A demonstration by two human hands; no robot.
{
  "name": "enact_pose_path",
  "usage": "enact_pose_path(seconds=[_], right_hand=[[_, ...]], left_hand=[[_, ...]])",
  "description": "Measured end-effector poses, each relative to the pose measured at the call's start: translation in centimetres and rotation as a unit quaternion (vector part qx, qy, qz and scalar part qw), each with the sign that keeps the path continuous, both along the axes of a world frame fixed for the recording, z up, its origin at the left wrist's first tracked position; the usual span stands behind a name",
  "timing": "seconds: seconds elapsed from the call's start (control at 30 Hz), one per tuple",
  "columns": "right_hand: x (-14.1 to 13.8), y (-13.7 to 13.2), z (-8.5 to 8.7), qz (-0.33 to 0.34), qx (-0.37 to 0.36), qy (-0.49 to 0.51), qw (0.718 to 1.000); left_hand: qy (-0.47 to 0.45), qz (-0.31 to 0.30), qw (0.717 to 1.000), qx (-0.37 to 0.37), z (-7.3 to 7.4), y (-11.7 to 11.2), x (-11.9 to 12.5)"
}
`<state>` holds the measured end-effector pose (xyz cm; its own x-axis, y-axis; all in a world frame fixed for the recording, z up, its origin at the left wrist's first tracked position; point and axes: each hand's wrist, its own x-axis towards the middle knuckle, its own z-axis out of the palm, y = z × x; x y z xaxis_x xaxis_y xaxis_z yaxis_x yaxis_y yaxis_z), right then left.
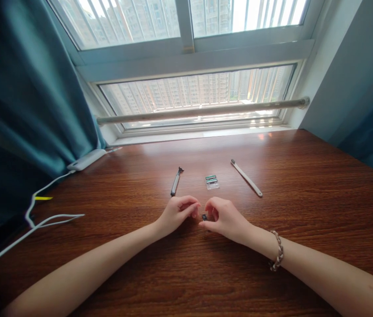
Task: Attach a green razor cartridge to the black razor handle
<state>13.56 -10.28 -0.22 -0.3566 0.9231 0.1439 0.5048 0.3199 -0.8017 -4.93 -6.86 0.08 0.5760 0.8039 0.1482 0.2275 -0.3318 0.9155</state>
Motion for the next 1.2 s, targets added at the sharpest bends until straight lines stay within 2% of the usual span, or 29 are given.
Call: enact_pose_path(seconds=[0.17,0.3,0.43,0.63,0.83,1.0,1.2], right_hand=[[-0.3,-0.3,0.2,-0.001,0.072,-0.073,0.995],[-0.3,-0.2,0.0,-0.010,0.095,-0.071,0.993],[0.0,0.0,-0.2,-0.003,0.082,-0.033,0.996],[0.3,0.7,-0.2,-0.033,-0.012,0.057,0.998],[0.6,1.1,0.1,-0.063,-0.094,0.150,0.982],[0.5,1.0,0.2,-0.067,-0.117,0.186,0.973],[0.4,0.9,0.3,-0.087,-0.088,0.236,0.964]], left_hand=[[0.072,-0.021,0.995,0.071,0.4,-0.1,-0.1],[0.087,-0.047,0.989,0.110,0.4,0.0,-0.1],[0.072,-0.045,0.990,0.113,0.3,0.1,0.0],[0.051,-0.020,0.995,0.078,0.1,0.4,-0.1],[0.011,-0.021,0.999,-0.031,-0.3,0.8,-0.2],[-0.010,0.001,0.996,-0.088,-0.2,0.9,-0.1],[-0.036,0.055,0.988,-0.142,0.3,1.2,0.0]])
